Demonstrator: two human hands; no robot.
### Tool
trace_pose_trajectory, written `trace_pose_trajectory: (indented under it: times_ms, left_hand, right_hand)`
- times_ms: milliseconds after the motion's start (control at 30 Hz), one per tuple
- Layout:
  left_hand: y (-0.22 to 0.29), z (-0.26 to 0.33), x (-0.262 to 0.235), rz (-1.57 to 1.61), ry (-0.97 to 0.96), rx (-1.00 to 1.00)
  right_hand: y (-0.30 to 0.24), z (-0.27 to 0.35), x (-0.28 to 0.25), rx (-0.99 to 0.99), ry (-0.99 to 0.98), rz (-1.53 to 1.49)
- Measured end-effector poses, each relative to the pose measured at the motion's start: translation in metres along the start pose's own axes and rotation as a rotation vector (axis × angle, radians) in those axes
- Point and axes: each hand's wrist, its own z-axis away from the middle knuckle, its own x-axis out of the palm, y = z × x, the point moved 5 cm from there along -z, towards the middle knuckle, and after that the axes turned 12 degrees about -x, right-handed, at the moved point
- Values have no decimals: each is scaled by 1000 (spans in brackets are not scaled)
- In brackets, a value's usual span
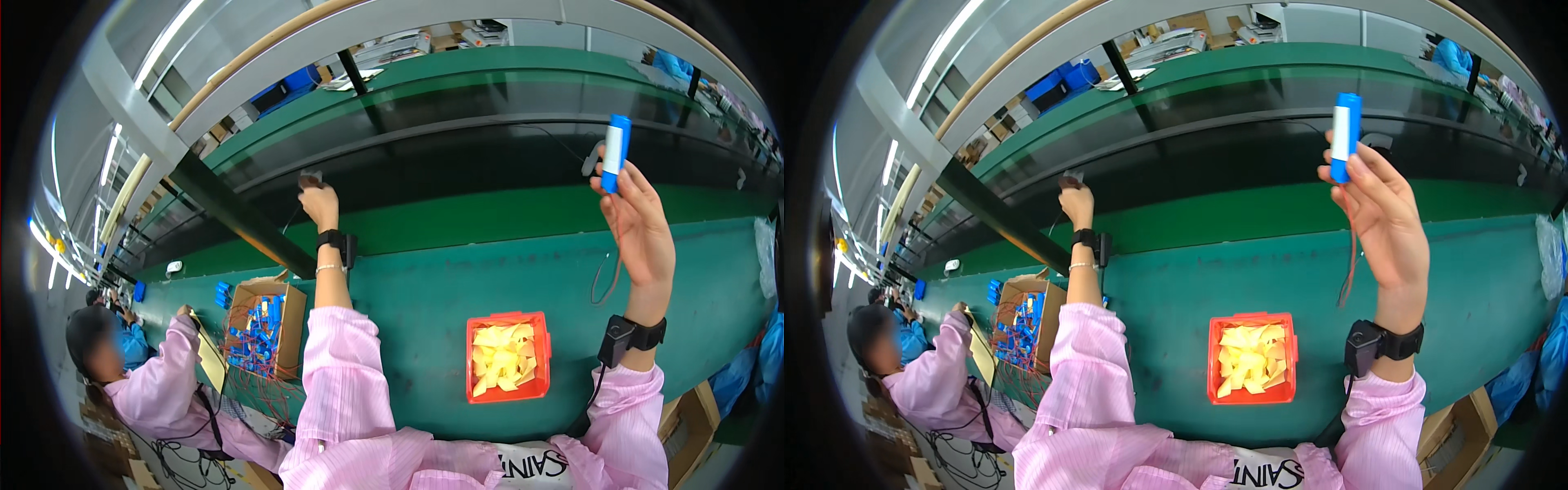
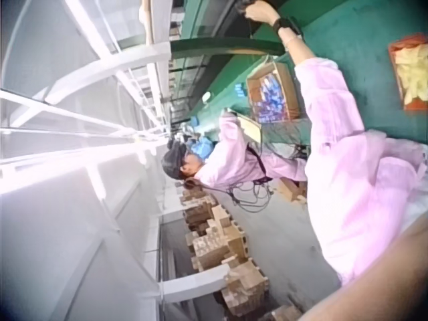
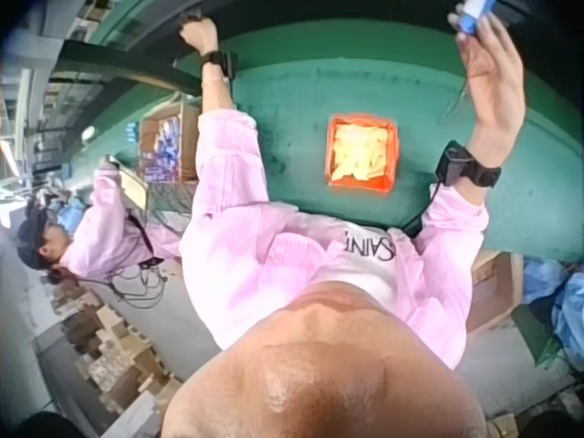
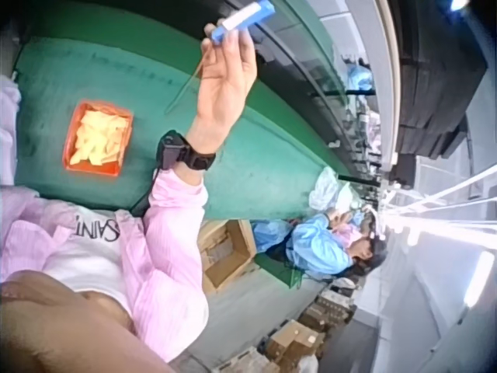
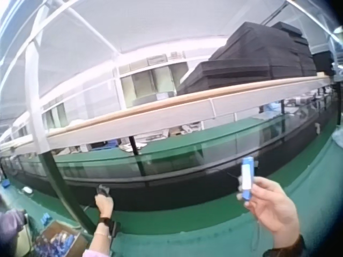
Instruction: Assembling small electronic devices by inserting batteries and components into plastic housings on a production line.
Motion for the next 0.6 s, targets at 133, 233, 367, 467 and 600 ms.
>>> trace_pose_trajectory:
  times_ms: [133, 233, 367, 467, 600]
  left_hand:
    - [74, 35, -52, 574, -346, -77]
    - [119, 81, -69, 762, -597, -157]
    - [176, 160, -82, 834, -850, -104]
    - [198, 192, -111, 822, -894, 40]
    - [224, 222, -140, 742, -692, 225]
  right_hand:
    - [7, 2, 7, 43, -18, 43]
    - [12, 6, 16, 57, -27, 32]
    - [37, 18, 34, 173, -94, -16]
    - [54, 28, 62, 184, -197, 58]
    - [52, 31, 63, 131, -160, 59]
